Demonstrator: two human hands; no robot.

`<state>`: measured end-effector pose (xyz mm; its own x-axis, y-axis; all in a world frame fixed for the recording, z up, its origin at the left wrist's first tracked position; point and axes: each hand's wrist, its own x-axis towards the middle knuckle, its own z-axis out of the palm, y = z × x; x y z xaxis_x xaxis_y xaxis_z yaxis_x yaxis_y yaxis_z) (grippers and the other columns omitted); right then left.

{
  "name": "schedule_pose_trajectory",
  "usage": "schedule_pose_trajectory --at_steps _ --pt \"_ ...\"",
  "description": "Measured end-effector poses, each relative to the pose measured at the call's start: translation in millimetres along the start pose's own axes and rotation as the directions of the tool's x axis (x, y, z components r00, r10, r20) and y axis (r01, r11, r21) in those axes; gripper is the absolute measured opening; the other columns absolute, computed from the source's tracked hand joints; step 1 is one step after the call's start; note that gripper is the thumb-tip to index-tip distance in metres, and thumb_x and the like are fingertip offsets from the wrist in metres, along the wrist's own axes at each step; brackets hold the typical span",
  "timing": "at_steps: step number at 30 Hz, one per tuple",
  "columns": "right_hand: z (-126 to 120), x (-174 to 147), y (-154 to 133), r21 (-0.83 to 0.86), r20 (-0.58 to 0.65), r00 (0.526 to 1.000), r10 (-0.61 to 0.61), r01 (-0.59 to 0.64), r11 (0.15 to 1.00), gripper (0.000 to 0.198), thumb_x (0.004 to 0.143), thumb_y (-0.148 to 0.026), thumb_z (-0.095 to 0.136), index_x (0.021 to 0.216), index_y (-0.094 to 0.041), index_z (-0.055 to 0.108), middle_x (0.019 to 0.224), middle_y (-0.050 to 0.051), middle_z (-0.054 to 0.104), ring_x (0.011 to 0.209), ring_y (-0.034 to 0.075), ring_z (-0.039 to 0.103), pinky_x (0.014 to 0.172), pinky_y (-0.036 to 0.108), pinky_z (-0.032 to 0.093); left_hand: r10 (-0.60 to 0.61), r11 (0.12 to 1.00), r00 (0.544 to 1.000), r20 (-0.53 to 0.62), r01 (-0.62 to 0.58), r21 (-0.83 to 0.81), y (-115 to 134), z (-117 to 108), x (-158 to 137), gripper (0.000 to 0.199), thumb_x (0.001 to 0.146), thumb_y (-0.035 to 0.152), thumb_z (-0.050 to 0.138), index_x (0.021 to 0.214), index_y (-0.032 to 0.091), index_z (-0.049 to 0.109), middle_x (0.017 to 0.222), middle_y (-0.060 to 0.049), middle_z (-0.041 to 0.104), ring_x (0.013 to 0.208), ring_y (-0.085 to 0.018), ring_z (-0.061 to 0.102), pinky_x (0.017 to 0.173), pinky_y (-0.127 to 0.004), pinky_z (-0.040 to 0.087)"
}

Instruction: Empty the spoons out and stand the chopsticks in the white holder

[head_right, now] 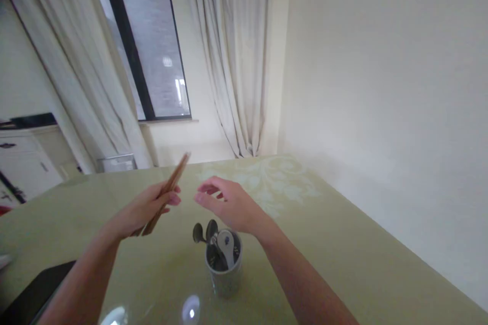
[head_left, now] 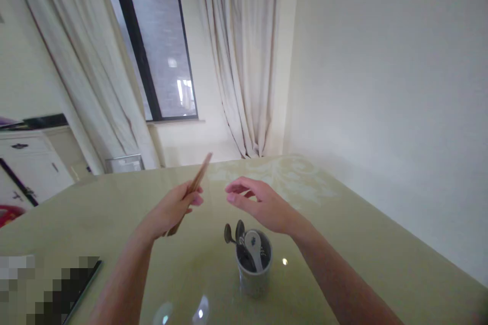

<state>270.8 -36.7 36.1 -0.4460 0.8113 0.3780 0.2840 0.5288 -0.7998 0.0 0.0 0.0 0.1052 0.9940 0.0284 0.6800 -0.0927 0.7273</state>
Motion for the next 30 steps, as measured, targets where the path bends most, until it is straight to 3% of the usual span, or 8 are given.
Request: schedule_pose_trajectory --at_steps 1,2,5,8,12,17,20,30 --pt "0.5 -1.9 0.5 -0.074 0.060 0.998 -0.005 0.010 0.997 0.027 0.098 -0.042 0.070 0.116 -0.022 0.074 0.119 0.006 0.076 0.108 0.023 0.069 0.092 0.034 0.051 -0.077 0.937 0.995 0.067 0.049 0.346 -16.1 4.9 7.5 0.024 0.101 0.024 0.044 0.110 0.021 0.066 0.102 -0.007 0.078 0.099 -0.021 0.074 0.087 -0.034 0.058" --pt "1.5 -3.6 1.1 -0.140 0.111 0.994 -0.014 0.029 0.990 0.032 0.095 -0.043 0.074 0.119 -0.023 0.073 0.122 0.007 0.075 0.112 0.024 0.068 0.095 0.035 0.050 -0.147 0.882 0.987 0.066 0.100 0.461 -30.1 12.1 13.9 0.020 0.095 0.018 0.049 0.099 0.019 0.069 0.099 -0.011 0.078 0.099 -0.026 0.074 0.089 -0.038 0.056" --pt "5.5 -6.0 3.7 -0.263 0.234 0.972 -0.029 0.092 0.960 0.041 0.085 -0.038 0.086 0.120 -0.022 0.074 0.124 0.007 0.074 0.117 0.026 0.066 0.102 0.036 0.047 -0.226 0.788 0.974 0.030 0.164 0.593 -57.3 37.0 25.9 0.023 0.094 0.015 0.048 0.098 0.016 0.071 0.111 -0.020 0.076 0.107 -0.034 0.072 0.091 -0.046 0.054" --pt "7.7 -4.5 7.1 -0.269 0.302 0.953 -0.028 0.113 0.956 0.024 0.083 -0.025 0.087 0.105 -0.023 0.078 0.110 0.003 0.078 0.107 0.023 0.069 0.095 0.032 0.049 -0.234 0.736 0.972 0.006 0.173 0.655 -67.6 52.0 29.4 0.029 0.096 0.016 0.043 0.109 0.016 0.070 0.121 -0.023 0.073 0.112 -0.037 0.071 0.090 -0.048 0.053" --pt "7.7 -2.2 9.8 -0.227 0.316 0.947 -0.049 0.126 0.966 0.011 0.087 -0.011 0.077 0.088 -0.022 0.079 0.094 0.000 0.078 0.093 0.018 0.071 0.085 0.027 0.049 -0.199 0.726 0.979 0.050 0.113 0.679 -72.3 51.6 30.7 0.026 0.091 0.026 0.056 0.112 0.017 0.068 0.122 -0.019 0.072 0.114 -0.035 0.070 0.091 -0.043 0.053" --pt "3.2 -2.2 7.7 -0.236 0.310 0.948 -0.067 0.145 0.961 0.009 0.087 -0.012 0.077 0.086 -0.021 0.079 0.090 -0.001 0.078 0.090 0.017 0.070 0.085 0.027 0.048 -0.157 0.775 0.978 0.134 0.038 0.630 -77.4 45.0 32.7 0.062 0.071 0.048 0.077 0.124 0.016 0.065 0.127 -0.017 0.071 0.114 -0.033 0.070 0.092 -0.038 0.053" --pt "-2.8 -2.7 3.8 -0.224 0.290 0.955 -0.063 0.132 0.966 0.010 0.087 -0.011 0.076 0.085 -0.021 0.078 0.087 -0.001 0.078 0.088 0.017 0.070 0.083 0.028 0.048 -0.146 0.798 0.977 0.155 0.024 0.602 -78.6 44.8 33.2 0.063 0.066 0.048 0.078 0.119 0.015 0.066 0.124 -0.017 0.071 0.110 -0.033 0.070 0.089 -0.037 0.053" --pt "-31.7 -5.8 -5.7 -0.068 -0.079 0.994 -0.070 0.065 0.996 0.006 0.091 -0.022 0.073 0.086 -0.020 0.074 0.083 0.001 0.078 0.081 0.017 0.072 0.075 0.029 0.053 -0.123 0.864 0.971 0.205 0.003 0.504 -69.1 48.8 32.3 0.044 0.062 0.033 0.079 0.103 0.019 0.069 0.103 -0.010 0.078 0.095 -0.031 0.074 0.075 -0.034 0.053"
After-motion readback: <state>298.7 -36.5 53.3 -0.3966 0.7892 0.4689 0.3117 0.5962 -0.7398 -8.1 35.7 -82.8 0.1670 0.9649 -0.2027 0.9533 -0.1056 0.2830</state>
